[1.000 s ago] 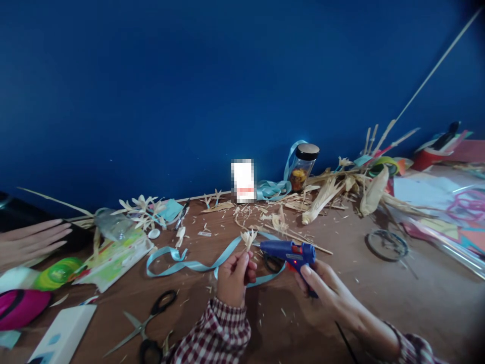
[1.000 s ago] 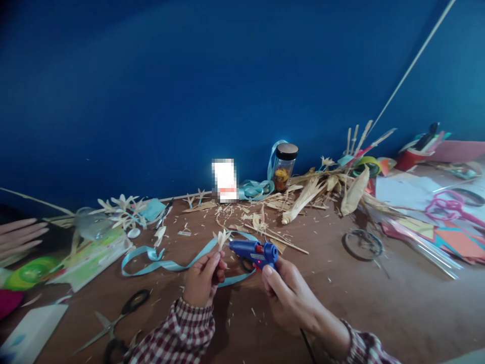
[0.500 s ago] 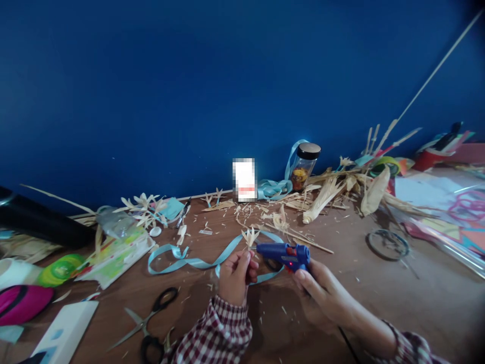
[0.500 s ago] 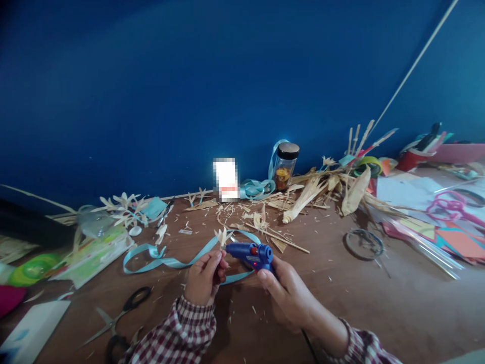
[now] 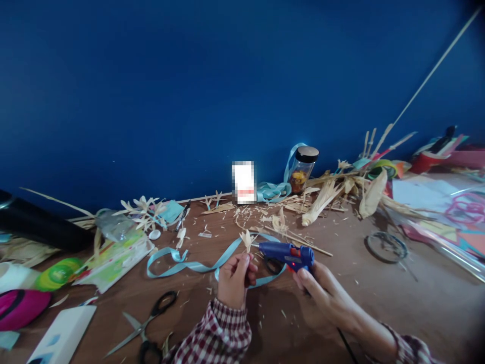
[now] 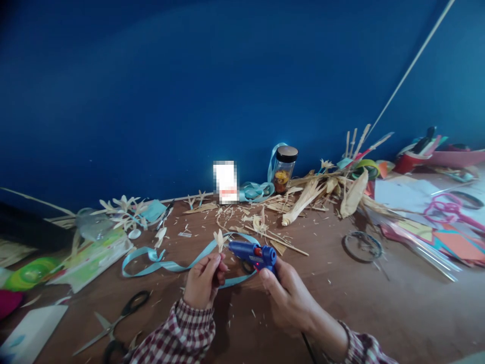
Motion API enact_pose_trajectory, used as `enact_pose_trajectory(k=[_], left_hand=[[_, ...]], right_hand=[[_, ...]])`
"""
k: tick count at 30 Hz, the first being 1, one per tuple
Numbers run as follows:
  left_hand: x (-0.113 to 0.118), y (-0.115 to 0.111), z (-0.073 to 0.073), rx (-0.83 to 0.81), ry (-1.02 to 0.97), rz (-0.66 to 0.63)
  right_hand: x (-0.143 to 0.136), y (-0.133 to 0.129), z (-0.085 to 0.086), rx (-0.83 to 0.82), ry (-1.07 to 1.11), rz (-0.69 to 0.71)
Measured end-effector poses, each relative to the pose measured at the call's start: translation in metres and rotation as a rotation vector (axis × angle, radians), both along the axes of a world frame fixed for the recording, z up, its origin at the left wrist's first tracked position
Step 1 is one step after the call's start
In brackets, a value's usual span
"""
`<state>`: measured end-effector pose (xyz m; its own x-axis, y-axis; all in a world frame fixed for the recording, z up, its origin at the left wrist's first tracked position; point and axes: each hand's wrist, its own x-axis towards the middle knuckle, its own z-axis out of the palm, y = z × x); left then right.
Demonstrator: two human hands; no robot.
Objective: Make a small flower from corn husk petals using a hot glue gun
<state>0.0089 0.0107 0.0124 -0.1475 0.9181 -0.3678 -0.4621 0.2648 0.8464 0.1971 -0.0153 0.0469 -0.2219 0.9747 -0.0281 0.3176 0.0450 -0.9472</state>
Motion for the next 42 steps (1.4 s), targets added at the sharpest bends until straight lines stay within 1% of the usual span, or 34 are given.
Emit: enact_pose_trajectory(k=[3, 5, 9, 12, 17, 21, 28, 31, 37, 42], left_hand=[[0.000, 0.001, 0.001, -0.014, 0.004, 0.013], [0.000, 0.002, 0.001, -0.028, -0.005, 0.023], [0.000, 0.004, 0.002, -0.054, -0.030, 0.025], [-0.001, 0.004, 0.002, -0.064, -0.049, 0.020], [-0.001, 0.003, 0.001, -0.063, -0.055, 0.031], [-0.001, 0.004, 0.000, -0.064, -0.068, 0.030], [0.000, 0.003, 0.002, -0.038, -0.035, 0.024], [0.000, 0.003, 0.002, -0.015, -0.033, 0.016], [0.000, 0.002, 0.001, -0.027, -0.052, 0.022], [0.000, 0.001, 0.002, -0.023, -0.053, 0.014]], right_hand=[[0.000, 0.000, 0.007, -0.025, 0.023, 0.022], [0.000, 0.000, 0.008, -0.039, 0.023, 0.038], [0.001, 0.000, -0.001, -0.096, 0.100, 0.035], [0.003, 0.001, -0.005, -0.136, 0.159, 0.060], [0.001, 0.001, 0.000, -0.195, 0.230, 0.128], [-0.001, -0.001, 0.002, -0.198, 0.293, 0.138], [-0.003, -0.001, 0.005, -0.149, 0.221, 0.132], [-0.005, -0.001, 0.004, -0.138, 0.222, 0.120], [-0.005, 0.000, 0.003, -0.121, 0.212, 0.103], [-0.004, 0.001, 0.003, -0.138, 0.211, 0.097]])
